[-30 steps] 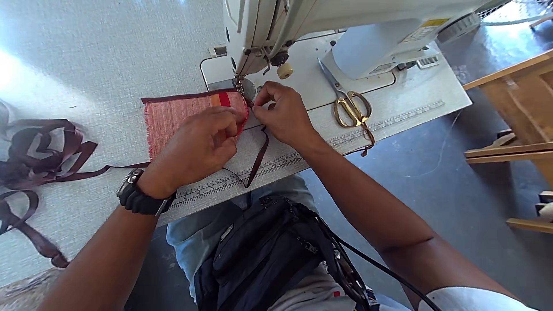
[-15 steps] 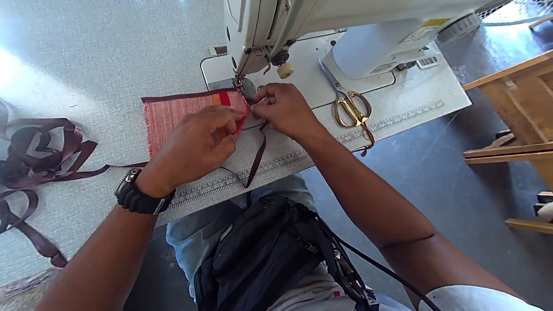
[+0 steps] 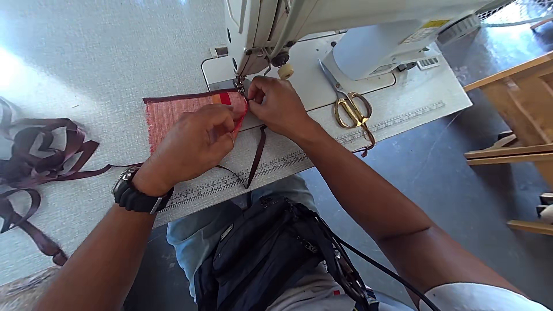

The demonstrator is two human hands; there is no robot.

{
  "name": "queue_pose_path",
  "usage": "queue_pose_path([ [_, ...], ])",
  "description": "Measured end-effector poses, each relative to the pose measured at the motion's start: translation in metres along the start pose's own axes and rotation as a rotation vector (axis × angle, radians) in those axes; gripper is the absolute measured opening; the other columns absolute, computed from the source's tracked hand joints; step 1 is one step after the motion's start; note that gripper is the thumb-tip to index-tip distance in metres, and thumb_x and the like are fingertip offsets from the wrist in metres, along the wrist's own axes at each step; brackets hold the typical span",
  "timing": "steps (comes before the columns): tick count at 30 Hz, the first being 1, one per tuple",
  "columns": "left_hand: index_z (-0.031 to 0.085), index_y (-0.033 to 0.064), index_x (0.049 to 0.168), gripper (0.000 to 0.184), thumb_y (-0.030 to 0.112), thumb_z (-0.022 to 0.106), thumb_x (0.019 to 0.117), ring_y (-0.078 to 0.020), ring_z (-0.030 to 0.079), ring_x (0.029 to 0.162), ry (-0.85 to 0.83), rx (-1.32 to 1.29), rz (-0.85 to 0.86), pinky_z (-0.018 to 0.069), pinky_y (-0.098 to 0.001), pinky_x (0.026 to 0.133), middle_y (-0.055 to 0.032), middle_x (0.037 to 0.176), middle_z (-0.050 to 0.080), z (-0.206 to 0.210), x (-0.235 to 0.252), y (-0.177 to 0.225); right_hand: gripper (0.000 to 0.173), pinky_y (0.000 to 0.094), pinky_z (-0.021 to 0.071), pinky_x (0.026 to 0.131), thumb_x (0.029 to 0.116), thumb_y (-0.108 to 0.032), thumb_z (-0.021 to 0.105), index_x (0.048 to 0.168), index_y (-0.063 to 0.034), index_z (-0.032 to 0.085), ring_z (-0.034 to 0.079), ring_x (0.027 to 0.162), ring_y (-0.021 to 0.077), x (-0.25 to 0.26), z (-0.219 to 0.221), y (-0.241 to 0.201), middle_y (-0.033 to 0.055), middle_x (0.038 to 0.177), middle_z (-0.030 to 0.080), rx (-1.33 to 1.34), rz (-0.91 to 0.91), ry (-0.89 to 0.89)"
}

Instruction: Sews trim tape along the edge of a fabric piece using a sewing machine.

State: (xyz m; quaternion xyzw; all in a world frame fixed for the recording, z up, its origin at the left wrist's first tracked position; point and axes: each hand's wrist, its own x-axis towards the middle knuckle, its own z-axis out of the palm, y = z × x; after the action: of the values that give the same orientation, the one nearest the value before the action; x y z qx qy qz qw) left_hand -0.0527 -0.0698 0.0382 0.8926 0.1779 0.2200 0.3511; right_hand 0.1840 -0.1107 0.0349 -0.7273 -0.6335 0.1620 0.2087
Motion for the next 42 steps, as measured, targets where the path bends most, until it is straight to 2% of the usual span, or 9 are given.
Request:
queue_pose_path([
  [6,0.065,0.009,0.091,0.014,0.017,0.053,0.0891,-0.0151,0.064,0.122,0.019,-0.026,0.024,0.0553,-0.0366,0.096,-0.0077,0.128,0.067,-0.005,-0.001,-0.004,0.015,0.0486,0.0522,0.073,0.0934,-0.017,0.068,0.105,-0.0082,0.07,0.065,0.084,0.0249,0.0,-0.004,-0.004,0.0071,0.088,0.066,0.016,0.076,-0.055],
  [11,0.067,0.0106,0.09,0.015,0.019,0.055,0.0898,-0.0159,0.062,0.127,0.017,-0.034,-0.037,0.0534,-0.0407,0.104,-0.0055,0.127,0.07,-0.008,0.006,-0.006,0.013,0.0469,0.051,0.072,0.0933,-0.02,0.068,0.098,-0.0079,0.07,0.064,0.082,0.0229,0.001,-0.004,-0.004,0.0067,0.085,0.066,0.074,0.14,-0.051],
  [16,0.067,0.0095,0.092,0.015,0.014,0.053,0.0875,-0.0158,0.061,0.129,0.021,-0.052,-0.026,0.0521,-0.0407,0.106,-0.0049,0.128,0.07,-0.009,0.006,-0.007,0.01,0.0437,0.0505,0.075,0.0917,-0.017,0.069,0.095,-0.0082,0.066,0.062,0.086,0.0216,0.001,-0.006,-0.003,0.0079,0.092,0.064,0.118,0.056,-0.032],
  [19,0.067,0.0094,0.092,0.015,0.014,0.053,0.0877,-0.0157,0.062,0.128,0.022,-0.06,-0.018,0.0522,-0.0404,0.105,-0.005,0.126,0.07,-0.009,0.006,-0.008,0.01,0.0428,0.0493,0.073,0.0896,-0.016,0.069,0.093,-0.0066,0.066,0.059,0.082,0.0222,0.002,-0.001,-0.001,0.0106,0.097,0.062,0.099,-0.029,0.033],
  [24,0.068,0.0092,0.095,0.017,0.013,0.053,0.088,-0.0138,0.062,0.127,0.021,-0.079,-0.021,0.0516,-0.0401,0.107,-0.0034,0.127,0.07,-0.01,0.006,-0.011,0.007,0.0374,0.0481,0.064,0.089,-0.013,0.069,0.092,-0.0065,0.065,0.057,0.067,0.0166,0.0,0.01,0.01,0.0059,0.081,0.062,0.142,-0.131,0.144],
  [27,0.068,0.0094,0.095,0.017,0.013,0.053,0.088,-0.0132,0.062,0.127,0.021,-0.087,-0.023,0.0515,-0.0392,0.106,-0.003,0.126,0.071,-0.01,0.007,-0.01,0.007,0.0369,0.0475,0.061,0.0898,-0.012,0.068,0.091,-0.0062,0.065,0.056,0.064,0.0162,0.0,0.013,0.008,0.0055,0.078,0.062,0.157,-0.107,0.174],
  [33,0.068,0.0103,0.096,0.018,0.013,0.053,0.0878,-0.013,0.062,0.128,0.018,-0.088,-0.039,0.052,-0.0401,0.106,-0.0022,0.127,0.071,-0.012,0.007,-0.008,0.015,0.0374,0.0527,0.069,0.0906,-0.011,0.068,0.105,-0.0073,0.068,0.064,0.077,0.0165,-0.002,0.011,-0.002,0.0049,0.088,0.067,0.175,0.039,0.165],
  [39,0.068,0.0098,0.094,0.017,0.012,0.052,0.0876,-0.0144,0.062,0.127,0.022,-0.092,-0.027,0.0516,-0.0407,0.106,-0.0034,0.126,0.071,-0.011,0.007,-0.009,0.013,0.0401,0.053,0.075,0.0923,-0.013,0.069,0.104,-0.0084,0.072,0.065,0.083,0.017,-0.001,0.001,-0.011,0.0051,0.091,0.069,0.166,0.18,0.062],
  [42,0.069,0.0098,0.095,0.018,0.013,0.052,0.0879,-0.0149,0.062,0.127,0.035,-0.096,-0.015,0.0518,-0.0414,0.106,-0.0032,0.125,0.071,-0.011,0.008,-0.007,0.009,0.0408,0.052,0.073,0.0929,-0.014,0.069,0.1,-0.0095,0.072,0.064,0.081,0.0173,0.002,0.0,-0.011,0.0047,0.088,0.068,0.152,0.185,0.023],
])
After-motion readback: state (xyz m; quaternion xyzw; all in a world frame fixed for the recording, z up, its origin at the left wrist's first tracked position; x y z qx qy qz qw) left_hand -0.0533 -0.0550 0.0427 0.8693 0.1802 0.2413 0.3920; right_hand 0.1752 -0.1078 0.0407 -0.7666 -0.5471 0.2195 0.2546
